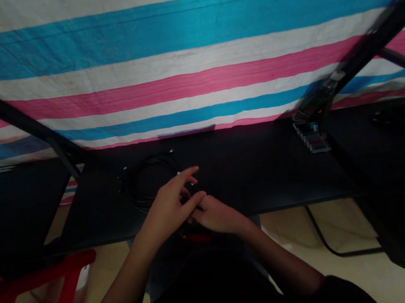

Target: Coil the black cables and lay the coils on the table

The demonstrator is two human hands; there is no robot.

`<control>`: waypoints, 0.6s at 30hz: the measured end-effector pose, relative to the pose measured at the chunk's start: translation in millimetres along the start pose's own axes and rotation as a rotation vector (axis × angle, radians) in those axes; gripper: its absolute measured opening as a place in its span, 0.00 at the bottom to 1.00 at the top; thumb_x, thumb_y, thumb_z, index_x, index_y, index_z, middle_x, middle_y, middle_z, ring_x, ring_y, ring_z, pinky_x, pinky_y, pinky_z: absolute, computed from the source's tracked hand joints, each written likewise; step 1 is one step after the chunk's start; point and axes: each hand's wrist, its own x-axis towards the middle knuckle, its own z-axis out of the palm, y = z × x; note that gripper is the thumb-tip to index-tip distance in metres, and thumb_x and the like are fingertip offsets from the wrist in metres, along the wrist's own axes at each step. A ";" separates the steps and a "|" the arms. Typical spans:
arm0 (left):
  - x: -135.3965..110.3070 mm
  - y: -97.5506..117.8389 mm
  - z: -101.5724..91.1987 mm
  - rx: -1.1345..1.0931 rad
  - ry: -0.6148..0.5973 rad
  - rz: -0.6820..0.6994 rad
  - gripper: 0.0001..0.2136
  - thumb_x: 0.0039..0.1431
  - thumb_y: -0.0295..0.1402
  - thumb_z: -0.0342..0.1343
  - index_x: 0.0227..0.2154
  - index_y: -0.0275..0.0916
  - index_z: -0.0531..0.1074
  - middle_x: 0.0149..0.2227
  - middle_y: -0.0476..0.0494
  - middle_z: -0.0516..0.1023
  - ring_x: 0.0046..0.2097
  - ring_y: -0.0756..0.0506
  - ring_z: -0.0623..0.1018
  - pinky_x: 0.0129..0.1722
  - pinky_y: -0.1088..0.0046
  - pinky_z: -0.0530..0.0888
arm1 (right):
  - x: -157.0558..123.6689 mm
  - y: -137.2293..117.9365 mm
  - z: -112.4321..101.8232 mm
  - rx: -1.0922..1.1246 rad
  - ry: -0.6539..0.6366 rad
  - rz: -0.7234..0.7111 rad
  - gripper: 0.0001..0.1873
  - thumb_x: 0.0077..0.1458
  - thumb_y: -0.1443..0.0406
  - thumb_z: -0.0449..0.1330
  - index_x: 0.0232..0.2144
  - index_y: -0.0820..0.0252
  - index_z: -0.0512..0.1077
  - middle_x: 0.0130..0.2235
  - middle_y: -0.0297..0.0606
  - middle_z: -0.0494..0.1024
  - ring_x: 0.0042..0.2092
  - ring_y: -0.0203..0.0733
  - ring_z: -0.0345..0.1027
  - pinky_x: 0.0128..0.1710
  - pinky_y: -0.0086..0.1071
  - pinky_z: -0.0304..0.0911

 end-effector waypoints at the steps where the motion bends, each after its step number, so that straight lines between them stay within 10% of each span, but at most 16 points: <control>1: 1.9 2.1 0.1 0.025 -0.079 0.005 0.12 0.61 0.39 0.61 0.45 0.43 0.80 0.38 0.43 0.82 0.30 0.45 0.76 0.35 0.69 0.69 | -1.0 -0.2 -2.3 -0.049 -0.013 -0.022 0.09 0.57 0.68 0.56 0.25 0.60 0.71 0.28 0.33 0.73 0.31 0.36 0.64 0.32 0.30 0.61; 4: 5.1 1.8 1.3 0.092 -0.226 -0.033 0.18 0.66 0.38 0.54 0.21 0.41 0.77 0.21 0.45 0.75 0.24 0.45 0.72 0.29 0.69 0.63 | -4.6 -3.0 -11.8 -0.129 -0.051 -0.032 0.08 0.56 0.67 0.58 0.26 0.61 0.73 0.29 0.34 0.75 0.33 0.38 0.66 0.36 0.32 0.62; 8: 2.3 -12.9 -4.3 -0.067 -0.290 -0.180 0.24 0.68 0.43 0.50 0.16 0.40 0.70 0.18 0.47 0.71 0.22 0.48 0.68 0.24 0.71 0.59 | -15.3 -7.6 -34.5 -0.174 -0.101 -0.021 0.16 0.59 0.57 0.61 0.23 0.60 0.70 0.25 0.29 0.69 0.28 0.33 0.59 0.29 0.28 0.56; 18: -23.7 -40.6 -30.0 -0.818 0.165 -0.494 0.24 0.60 0.55 0.57 0.20 0.40 0.64 0.13 0.60 0.54 0.15 0.55 0.53 0.17 0.78 0.52 | -31.9 18.9 -53.6 -0.072 0.096 -0.027 0.24 0.64 0.47 0.54 0.28 0.59 0.70 0.23 0.31 0.68 0.26 0.35 0.62 0.28 0.29 0.57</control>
